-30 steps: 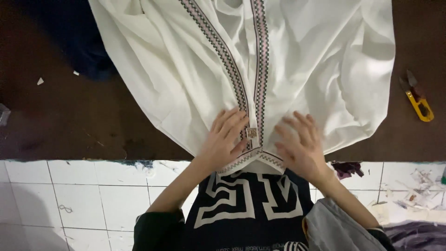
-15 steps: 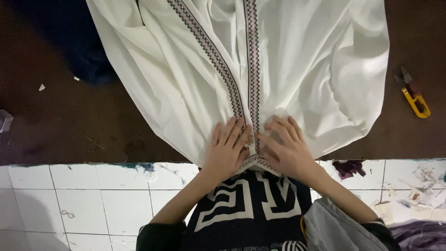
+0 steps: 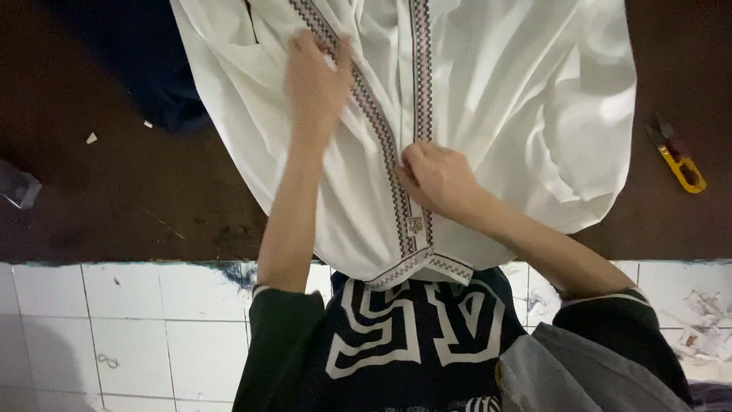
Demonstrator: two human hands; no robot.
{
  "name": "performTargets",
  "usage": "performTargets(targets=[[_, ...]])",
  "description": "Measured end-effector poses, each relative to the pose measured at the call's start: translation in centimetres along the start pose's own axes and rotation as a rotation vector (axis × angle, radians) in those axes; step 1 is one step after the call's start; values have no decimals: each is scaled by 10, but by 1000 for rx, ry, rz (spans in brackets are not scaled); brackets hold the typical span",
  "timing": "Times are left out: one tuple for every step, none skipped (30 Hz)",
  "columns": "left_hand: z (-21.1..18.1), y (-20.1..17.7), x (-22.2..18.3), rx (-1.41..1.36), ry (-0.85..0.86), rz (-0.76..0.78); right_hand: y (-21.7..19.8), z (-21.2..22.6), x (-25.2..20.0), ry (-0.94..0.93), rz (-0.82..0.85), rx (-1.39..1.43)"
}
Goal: Trimming excess threads from a white garment using a small hand-held trimmer on a factory workbench.
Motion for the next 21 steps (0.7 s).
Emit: performTargets(targets=[[13, 2, 22, 30, -80, -20, 7, -1, 3, 121, 119, 19], [25, 4, 43, 59, -160, -40, 13, -1, 6, 242, 237, 39], [27, -1, 53, 58, -153, -47, 19, -12, 2, 239, 228, 36], [33, -4, 61, 26, -209, -10, 21, -10, 1, -35, 122, 16], [39, -7, 69, -11, -268, 25, 23, -9, -5, -312, 20, -9], [46, -1, 77, -16, -264, 17, 25, -9, -6, -317, 15, -16], [49, 1, 89, 35, -199, -50, 25, -5, -6, -411, -11, 28], [50, 3, 101, 85, -134, -118, 24, -2, -7, -506, -37, 71], [55, 8, 116, 77, -123, -121, 26, -4, -7, -503, -45, 60], [62, 15, 132, 158, -165, -88, 29, -9, -7, -456, -10, 80], [69, 23, 147, 239, -208, -53, 32, -14, -6, -408, 27, 102], [59, 18, 151, 232, -199, -54, 30, -15, -5, -404, 21, 93], [54, 12, 151, 330, -196, -30, 29, -14, -6, -434, -15, 91], [50, 7, 152, 427, -192, -6, 29, -13, -7, -464, -51, 88], [57, 12, 161, 425, -193, -8, 28, -12, -8, -466, -50, 85], [60, 13, 170, 510, -153, -116, 27, -11, -8, -457, -43, 84], [62, 13, 179, 595, -111, -225, 25, -10, -8, -448, -36, 83], [68, 8, 185, 593, -112, -228, 25, -12, -7, -450, -36, 80], [80, 9, 190, 463, -147, -113, 27, -12, -8, -456, -38, 58], [91, 11, 193, 333, -180, 2, 29, -13, -10, -461, -40, 37], [94, 6, 190, 332, -180, -2, 29, -12, -11, -464, -41, 35]])
Point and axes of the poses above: each hand's wrist, its own x-axis towards the middle knuckle, its own y-axis out of the palm, z = x × y, the point moved 5 cm from there along x, towards the middle knuckle, and after that the axes turned 15 degrees about x, right-handed, at the moved point
